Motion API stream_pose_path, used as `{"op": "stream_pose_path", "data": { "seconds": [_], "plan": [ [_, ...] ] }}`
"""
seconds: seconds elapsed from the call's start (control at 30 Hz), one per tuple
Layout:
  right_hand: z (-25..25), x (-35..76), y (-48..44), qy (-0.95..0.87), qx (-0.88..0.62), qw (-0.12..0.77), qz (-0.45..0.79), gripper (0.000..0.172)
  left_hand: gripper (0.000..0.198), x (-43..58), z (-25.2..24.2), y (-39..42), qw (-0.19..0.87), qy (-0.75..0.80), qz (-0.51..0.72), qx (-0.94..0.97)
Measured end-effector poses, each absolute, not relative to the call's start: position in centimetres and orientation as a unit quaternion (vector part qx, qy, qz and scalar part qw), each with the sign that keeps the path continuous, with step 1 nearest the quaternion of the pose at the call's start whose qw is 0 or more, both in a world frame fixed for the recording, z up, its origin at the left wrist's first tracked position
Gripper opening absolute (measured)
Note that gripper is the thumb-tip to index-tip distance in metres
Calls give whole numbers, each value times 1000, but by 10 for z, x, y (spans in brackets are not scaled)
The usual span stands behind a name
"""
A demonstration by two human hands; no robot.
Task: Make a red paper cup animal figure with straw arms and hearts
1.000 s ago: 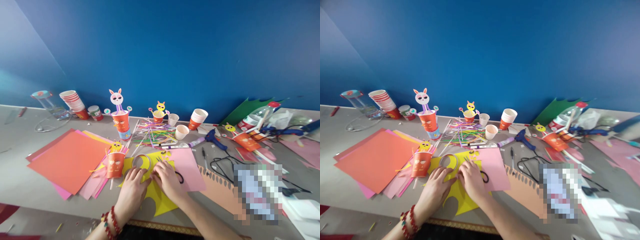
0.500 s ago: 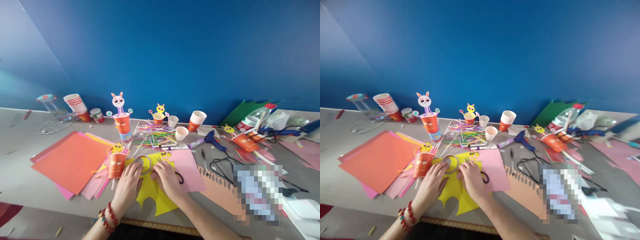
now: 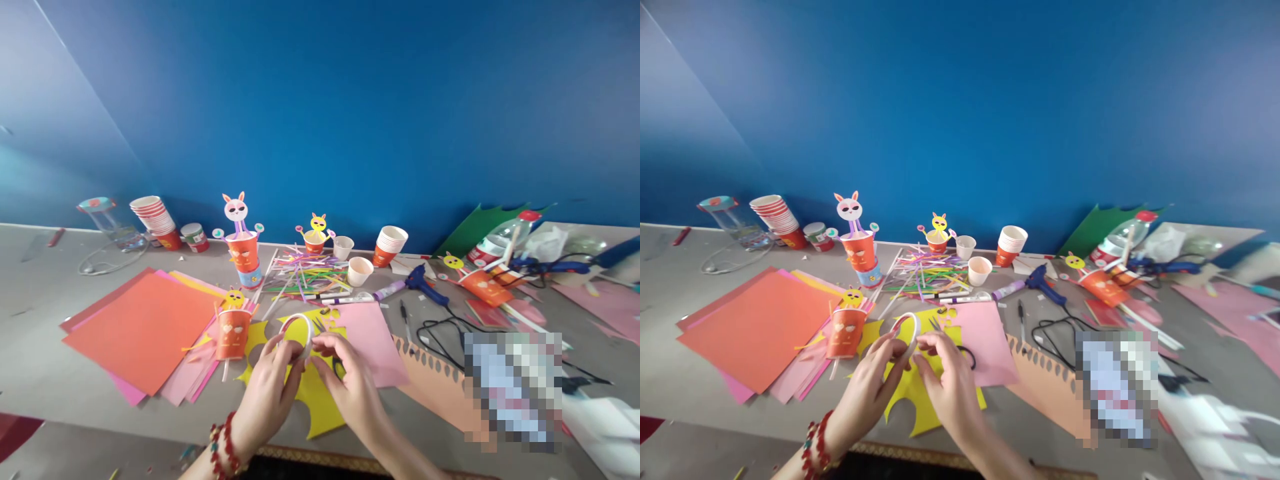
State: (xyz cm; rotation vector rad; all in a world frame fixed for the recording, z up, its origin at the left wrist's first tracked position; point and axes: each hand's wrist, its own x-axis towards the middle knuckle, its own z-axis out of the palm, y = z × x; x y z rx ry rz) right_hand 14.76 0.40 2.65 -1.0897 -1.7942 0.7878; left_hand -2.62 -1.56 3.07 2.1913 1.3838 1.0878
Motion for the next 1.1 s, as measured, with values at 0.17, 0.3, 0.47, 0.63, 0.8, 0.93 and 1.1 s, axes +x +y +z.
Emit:
{"op": "stream_pose_path", "data": {
  "seconds": [0.17, 0.3, 0.47, 0.63, 0.8, 0.93, 1.1],
  "plan": [
    [32, 148, -1, -712, -445, 467, 276, 4, 13, -20, 38, -20, 160, 481, 383, 772],
    [32, 152, -3, -708, -442, 461, 302, 11, 12, -19, 39, -23, 176, 487, 382, 766],
    [32, 153, -2, -695, -443, 459, 331, 11, 12, -17, 43, -23, 175, 487, 391, 761],
    [40, 153, 2, -709, -405, 472, 333, 9, 12, -15, 45, -22, 186, 489, 403, 750],
    [45, 155, 1, -711, -380, 480, 345, 13, 12, -14, 44, -20, 207, 508, 424, 721],
    [46, 154, -1, -712, -371, 483, 350, 14, 14, -13, 46, -19, 206, 512, 438, 709],
    [46, 153, -1, -717, -374, 478, 342, 14, 14, -13, 47, -18, 220, 515, 450, 696]
  ]
}}
